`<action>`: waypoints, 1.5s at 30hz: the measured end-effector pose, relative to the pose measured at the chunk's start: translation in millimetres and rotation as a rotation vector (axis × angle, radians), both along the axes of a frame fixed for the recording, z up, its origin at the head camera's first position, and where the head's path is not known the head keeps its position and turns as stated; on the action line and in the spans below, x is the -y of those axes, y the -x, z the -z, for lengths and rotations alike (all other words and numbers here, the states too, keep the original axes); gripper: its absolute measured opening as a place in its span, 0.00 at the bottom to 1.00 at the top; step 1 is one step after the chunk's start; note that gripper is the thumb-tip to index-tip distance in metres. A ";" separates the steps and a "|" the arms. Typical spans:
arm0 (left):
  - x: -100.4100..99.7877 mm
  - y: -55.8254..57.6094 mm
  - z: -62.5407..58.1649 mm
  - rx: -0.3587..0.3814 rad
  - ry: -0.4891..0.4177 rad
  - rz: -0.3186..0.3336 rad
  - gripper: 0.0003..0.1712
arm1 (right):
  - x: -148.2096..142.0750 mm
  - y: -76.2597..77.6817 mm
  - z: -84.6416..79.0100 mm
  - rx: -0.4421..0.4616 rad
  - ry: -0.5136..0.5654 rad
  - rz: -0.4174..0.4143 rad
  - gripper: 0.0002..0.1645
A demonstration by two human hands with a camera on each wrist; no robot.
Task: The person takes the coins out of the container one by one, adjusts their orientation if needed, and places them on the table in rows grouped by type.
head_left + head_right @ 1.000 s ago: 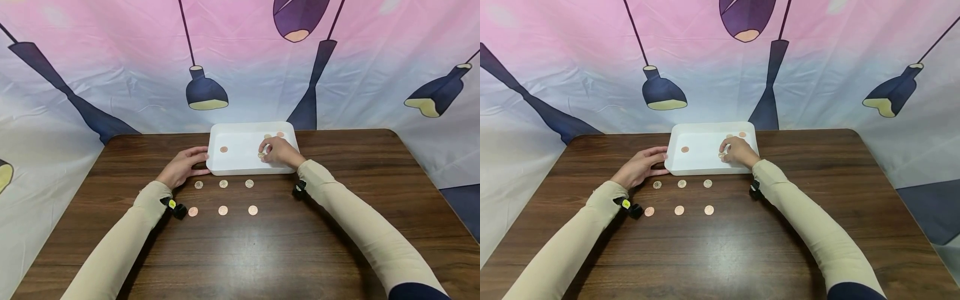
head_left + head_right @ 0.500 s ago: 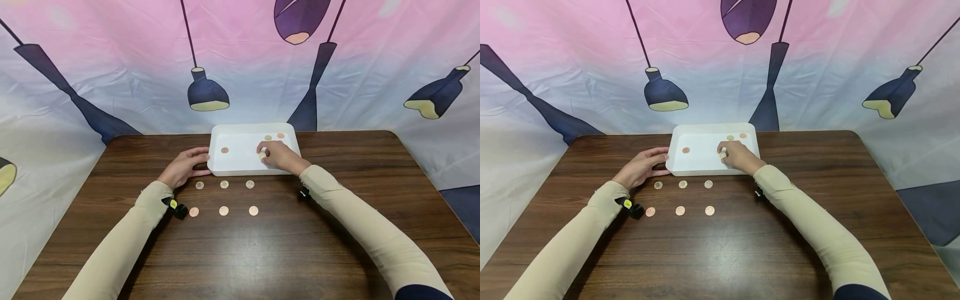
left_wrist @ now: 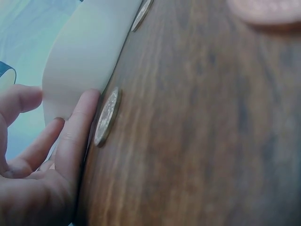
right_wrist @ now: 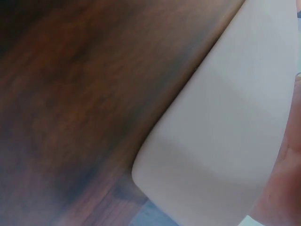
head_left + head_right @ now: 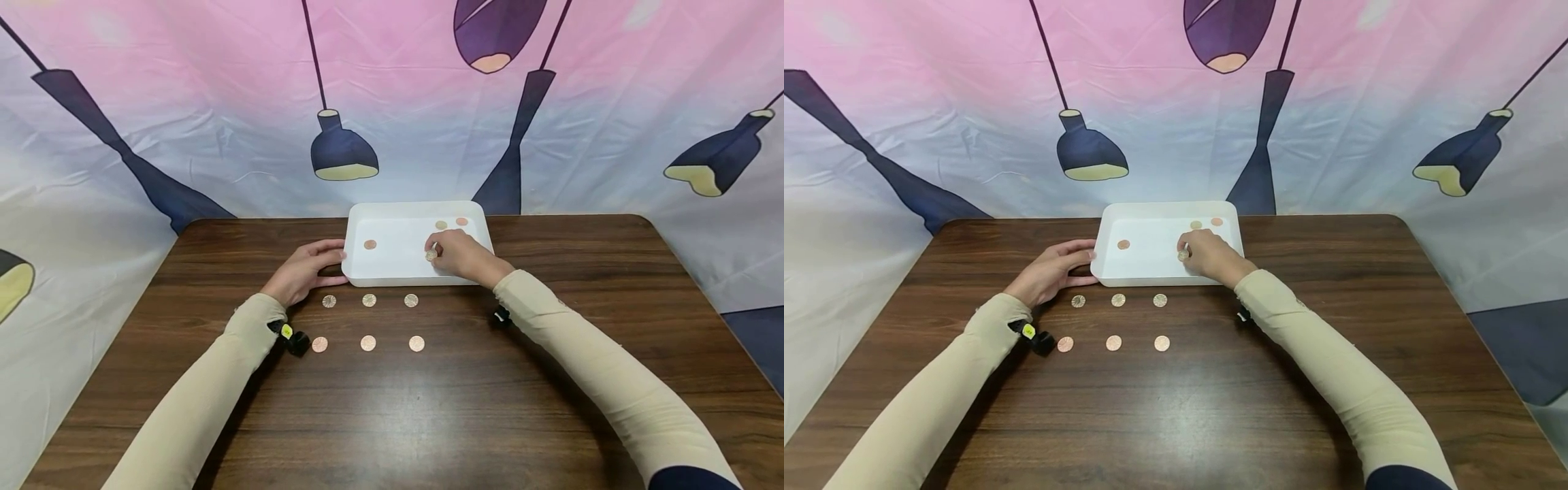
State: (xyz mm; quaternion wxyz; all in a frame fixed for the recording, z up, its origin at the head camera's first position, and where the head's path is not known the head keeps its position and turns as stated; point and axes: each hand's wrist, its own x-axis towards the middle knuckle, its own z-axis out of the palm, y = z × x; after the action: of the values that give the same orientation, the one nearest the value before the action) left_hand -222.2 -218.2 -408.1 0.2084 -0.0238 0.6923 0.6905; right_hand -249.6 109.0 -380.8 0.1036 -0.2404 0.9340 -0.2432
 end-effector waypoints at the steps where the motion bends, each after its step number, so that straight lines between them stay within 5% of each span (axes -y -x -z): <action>1: -0.4 0.2 0.3 -0.003 0.000 -0.001 0.34 | -0.7 -0.3 0.2 -0.015 0.002 0.000 0.15; 9: -2.7 0.3 0.3 -0.013 0.012 -0.017 0.34 | -12.8 -12.0 -3.1 -0.142 0.096 0.039 0.14; 18: -1.2 -1.2 -0.2 -0.029 0.012 -0.013 0.34 | -32.6 -55.0 -17.9 -0.208 0.166 0.055 0.15; 25: -0.8 -0.9 0.4 -0.021 0.016 -0.010 0.36 | -38.7 -81.7 -14.1 -0.182 0.186 0.055 0.12; 36: -1.0 0.8 1.4 -0.020 0.016 -0.003 0.36 | -39.0 -94.8 6.4 -0.180 0.057 -0.002 0.05; 45: -0.9 0.6 0.8 -0.018 0.018 -0.002 0.35 | -40.3 -104.3 15.2 -0.423 -0.100 -0.057 0.05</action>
State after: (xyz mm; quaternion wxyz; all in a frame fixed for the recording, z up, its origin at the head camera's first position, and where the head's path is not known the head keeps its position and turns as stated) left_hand -222.8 -217.3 -408.9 0.2014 -0.0200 0.7003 0.6845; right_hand -145.3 149.3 -396.0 -0.0762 -0.3068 0.9387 -0.1378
